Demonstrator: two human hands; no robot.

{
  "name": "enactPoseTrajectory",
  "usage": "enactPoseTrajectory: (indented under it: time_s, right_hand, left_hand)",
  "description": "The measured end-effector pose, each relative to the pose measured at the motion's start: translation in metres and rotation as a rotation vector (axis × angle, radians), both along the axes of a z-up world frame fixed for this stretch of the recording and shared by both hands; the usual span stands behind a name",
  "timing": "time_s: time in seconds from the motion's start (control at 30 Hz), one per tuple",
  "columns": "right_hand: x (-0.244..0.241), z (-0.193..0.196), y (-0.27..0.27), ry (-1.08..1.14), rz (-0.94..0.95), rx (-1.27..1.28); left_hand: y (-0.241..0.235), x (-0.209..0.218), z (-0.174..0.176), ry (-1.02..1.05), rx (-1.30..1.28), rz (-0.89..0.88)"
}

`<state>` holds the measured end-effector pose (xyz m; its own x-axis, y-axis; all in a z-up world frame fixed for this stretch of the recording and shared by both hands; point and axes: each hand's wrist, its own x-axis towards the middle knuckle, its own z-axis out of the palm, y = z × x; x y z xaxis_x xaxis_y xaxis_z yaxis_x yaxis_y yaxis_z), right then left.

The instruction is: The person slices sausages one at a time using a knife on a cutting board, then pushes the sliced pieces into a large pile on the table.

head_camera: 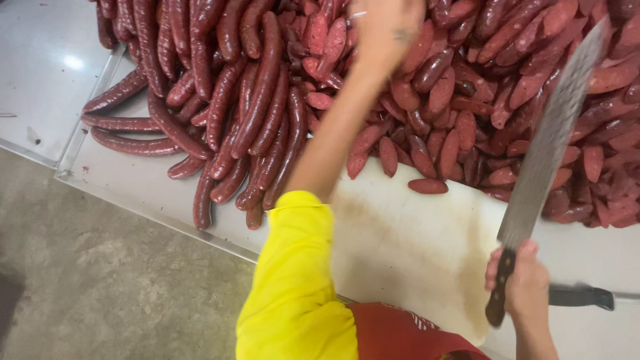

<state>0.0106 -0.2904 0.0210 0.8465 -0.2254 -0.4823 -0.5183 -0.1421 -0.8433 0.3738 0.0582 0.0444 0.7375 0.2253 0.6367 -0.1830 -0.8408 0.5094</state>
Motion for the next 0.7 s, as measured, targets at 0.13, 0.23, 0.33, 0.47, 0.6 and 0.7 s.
enactPoseTrajectory:
  time_s: [0.13,0.23,0.33,0.47,0.6,0.7]
  right_hand:
    - [-0.067,-0.044,-0.032,0.217,-0.047,-0.089]
    - [-0.093,-0.053,-0.035,0.132,0.0,-0.059]
    - [-0.106,-0.038,-0.025,-0.098,0.096,-0.138]
    - [-0.114,-0.029,-0.02,-0.031,0.099,-0.276]
    - [-0.15,-0.041,-0.032,0.102,0.039,-0.129]
    - [-0.173,-0.051,-0.049,0.075,0.018,-0.048]
  left_hand:
    - [0.137,-0.051,-0.053,0.272,0.43,0.632]
    - [0.183,-0.102,-0.077,0.458,0.51,0.749]
    - [0.192,-0.104,-0.082,0.553,0.46,0.703]
    - [0.205,-0.122,-0.064,0.625,0.317,0.565]
    - [0.197,-0.175,-0.021,0.552,0.264,0.25]
    - [0.146,-0.233,0.036,0.599,0.234,-0.051]
